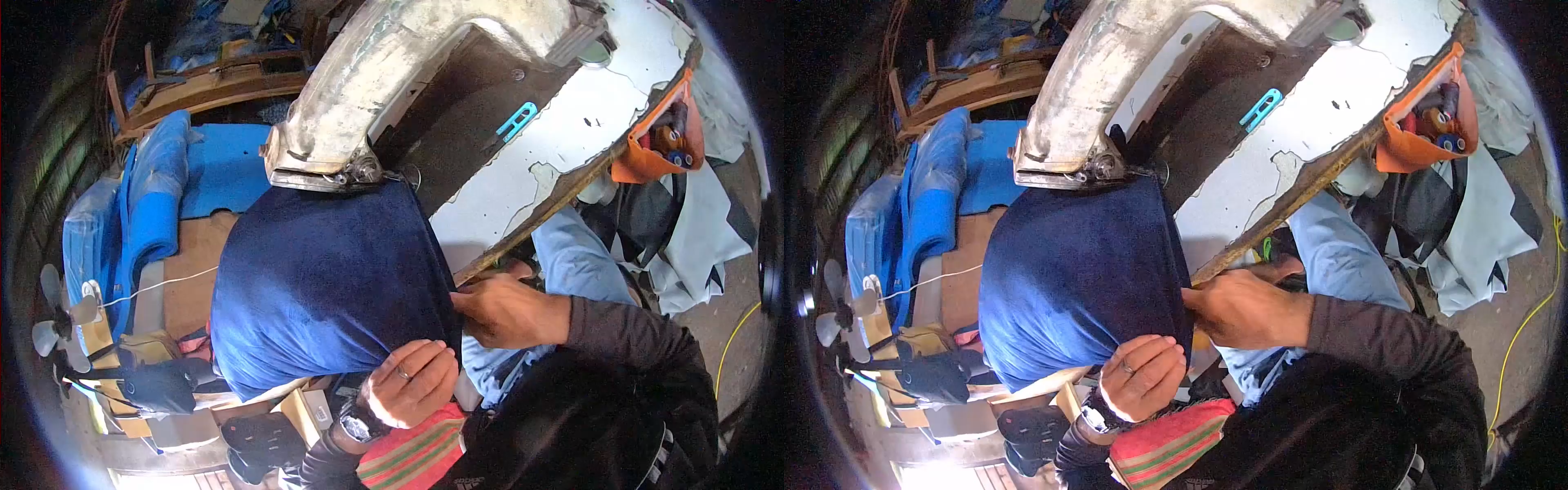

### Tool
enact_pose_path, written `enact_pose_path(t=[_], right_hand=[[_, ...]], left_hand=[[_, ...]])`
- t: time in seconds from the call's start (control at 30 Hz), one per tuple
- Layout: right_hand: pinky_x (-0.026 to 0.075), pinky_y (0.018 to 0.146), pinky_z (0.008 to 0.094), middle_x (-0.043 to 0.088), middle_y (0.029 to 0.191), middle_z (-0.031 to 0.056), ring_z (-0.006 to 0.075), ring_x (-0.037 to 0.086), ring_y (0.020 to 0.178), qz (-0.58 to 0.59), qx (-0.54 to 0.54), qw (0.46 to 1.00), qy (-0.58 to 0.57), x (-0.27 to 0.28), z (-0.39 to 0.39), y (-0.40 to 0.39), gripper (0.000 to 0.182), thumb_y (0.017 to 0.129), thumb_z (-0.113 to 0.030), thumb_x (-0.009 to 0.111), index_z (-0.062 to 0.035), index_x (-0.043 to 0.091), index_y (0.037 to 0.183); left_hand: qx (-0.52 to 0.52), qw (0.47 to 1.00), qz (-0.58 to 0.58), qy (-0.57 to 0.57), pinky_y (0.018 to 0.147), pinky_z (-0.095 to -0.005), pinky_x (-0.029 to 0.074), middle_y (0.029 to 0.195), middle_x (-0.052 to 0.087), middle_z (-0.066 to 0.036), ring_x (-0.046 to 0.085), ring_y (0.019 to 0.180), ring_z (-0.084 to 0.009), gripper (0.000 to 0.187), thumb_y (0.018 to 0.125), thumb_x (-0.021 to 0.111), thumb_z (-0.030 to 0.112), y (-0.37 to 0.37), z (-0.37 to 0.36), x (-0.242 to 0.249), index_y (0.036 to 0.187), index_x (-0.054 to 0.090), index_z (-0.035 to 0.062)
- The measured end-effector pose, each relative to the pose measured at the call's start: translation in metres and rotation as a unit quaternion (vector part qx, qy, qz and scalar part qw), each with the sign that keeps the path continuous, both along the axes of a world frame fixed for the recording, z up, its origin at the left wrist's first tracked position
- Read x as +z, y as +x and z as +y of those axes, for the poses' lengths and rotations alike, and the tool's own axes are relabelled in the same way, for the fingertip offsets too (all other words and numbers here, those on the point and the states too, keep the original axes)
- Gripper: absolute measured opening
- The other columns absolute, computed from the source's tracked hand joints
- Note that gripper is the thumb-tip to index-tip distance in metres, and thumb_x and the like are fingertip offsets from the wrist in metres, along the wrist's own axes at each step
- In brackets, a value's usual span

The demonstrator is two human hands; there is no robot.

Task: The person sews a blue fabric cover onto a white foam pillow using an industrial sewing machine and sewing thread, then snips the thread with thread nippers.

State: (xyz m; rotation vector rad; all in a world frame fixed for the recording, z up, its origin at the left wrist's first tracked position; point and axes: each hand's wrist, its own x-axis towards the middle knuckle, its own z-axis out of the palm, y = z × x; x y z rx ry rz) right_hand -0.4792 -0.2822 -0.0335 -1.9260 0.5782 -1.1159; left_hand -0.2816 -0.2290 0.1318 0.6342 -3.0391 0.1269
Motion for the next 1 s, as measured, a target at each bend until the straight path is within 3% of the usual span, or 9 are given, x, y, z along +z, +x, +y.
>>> enact_pose_path(t=[0.03, 0.07, 0.17, 0.2, 0.6, 0.7, 0.9, 0.93, 1.0], right_hand=[[0.058, 0.072, 0.0543, 0.07, 0.089, 0.0193, 0.0441, 0.073, 0.082, -0.025, -0.023, 0.999, 0.012, -0.003, 0.002, -0.004, 0.022, 0.09, -0.01, 0.075, 0.001, 0.069, 0.109], [0.06, 0.077, 0.051, 0.07, 0.101, 0.0184, 0.0409, 0.074, 0.093, -0.098, -0.082, 0.992, -0.007, -0.004, 0.004, -0.005, 0.037, 0.083, -0.003, 0.078, 0.002, 0.071, 0.119], [0.061, 0.084, 0.0469, 0.068, 0.115, 0.0174, 0.0383, 0.071, 0.102, -0.042, -0.107, 0.993, -0.016, -0.002, -0.01, -0.02, 0.046, 0.081, -0.001, 0.079, 0.0015, 0.071, 0.126], [0.061, 0.091, 0.0434, 0.066, 0.124, 0.0148, 0.036, 0.067, 0.107, 0.01, -0.126, 0.988, -0.093, -0.001, -0.018, -0.023, 0.043, 0.082, -0.004, 0.08, 0.0001, 0.073, 0.125], [0.056, 0.097, 0.0442, 0.068, 0.132, 0.0121, 0.0325, 0.063, 0.109, -0.016, -0.161, 0.977, -0.136, -0.008, -0.025, -0.001, 0.041, 0.091, -0.014, 0.082, -0.0034, 0.074, 0.13], [0.056, 0.098, 0.0445, 0.067, 0.131, 0.0126, 0.0329, 0.062, 0.108, -0.019, -0.15, 0.98, -0.127, -0.011, -0.03, 0.002, 0.043, 0.088, -0.012, 0.082, -0.0048, 0.074, 0.13], [0.056, 0.097, 0.0448, 0.064, 0.131, 0.0129, 0.0333, 0.061, 0.109, 0.039, -0.051, 0.983, -0.171, -0.007, -0.041, -0.001, 0.029, 0.085, -0.011, 0.08, -0.006, 0.072, 0.112], [0.055, 0.099, 0.0445, 0.065, 0.131, 0.013, 0.0341, 0.062, 0.111, 0.049, -0.042, 0.984, -0.169, -0.004, -0.043, -0.004, 0.021, 0.085, -0.012, 0.08, -0.0062, 0.07, 0.104], [0.055, 0.102, 0.0437, 0.065, 0.134, 0.0133, 0.0348, 0.062, 0.116, 0.049, -0.068, 0.978, -0.189, -0.001, -0.047, -0.004, 0.023, 0.086, -0.013, 0.079, -0.0056, 0.071, 0.106]], left_hand=[[0.001, 1.0, -0.011, 0.003, 0.099, -0.0422, 0.066, 0.116, 0.077, -0.012, 0.076, 0.113, -0.0288, 0.024, 0.08, 0.082, 0.007, 0.0, 0.001, 0.0, 0.104, 0.079, 0.0024], [0.004, 1.0, -0.007, 0.007, 0.098, -0.0421, 0.066, 0.116, 0.077, -0.012, 0.076, 0.113, -0.0287, 0.025, 0.079, 0.081, 0.007, 0.0, 0.002, 0.0, 0.103, 0.079, 0.0025], [0.016, 1.0, 0.024, 0.001, 0.098, -0.0418, 0.066, 0.115, 0.077, -0.011, 0.076, 0.113, -0.0286, 0.023, 0.079, 0.081, 0.007, 0.002, 0.003, -0.004, 0.102, 0.079, 0.0026], [0.02, 0.999, 0.03, 0.002, 0.096, -0.0418, 0.067, 0.115, 0.077, -0.011, 0.076, 0.112, -0.0286, 0.023, 0.079, 0.083, 0.005, 0.001, 0.003, -0.004, 0.101, 0.079, 0.0026], [0.039, 0.996, 0.084, -0.01, 0.089, -0.0415, 0.068, 0.112, 0.075, -0.01, 0.077, 0.107, -0.0289, 0.026, 0.076, 0.086, -0.001, 0.0, 0.003, -0.007, 0.099, 0.076, 0.0022], [0.028, 0.997, 0.076, -0.019, 0.089, -0.0418, 0.068, 0.112, 0.075, -0.011, 0.077, 0.108, -0.0292, 0.026, 0.076, 0.087, -0.002, -0.001, 0.001, -0.006, 0.1, 0.076, 0.0024], [0.023, 0.996, 0.08, -0.025, 0.091, -0.0426, 0.069, 0.114, 0.075, -0.011, 0.076, 0.11, -0.0304, 0.027, 0.076, 0.087, 0.0, -0.001, -0.001, -0.006, 0.102, 0.077, 0.0022], [0.022, 0.997, 0.071, -0.012, 0.092, -0.0428, 0.069, 0.115, 0.075, -0.011, 0.076, 0.111, -0.0306, 0.028, 0.076, 0.087, 0.0, -0.001, -0.002, -0.006, 0.102, 0.077, 0.0021], [0.019, 0.998, 0.055, 0.014, 0.094, -0.0433, 0.069, 0.115, 0.075, -0.011, 0.076, 0.112, -0.0308, 0.029, 0.076, 0.087, 0.0, -0.002, 0.0, -0.008, 0.103, 0.078, 0.0018]])
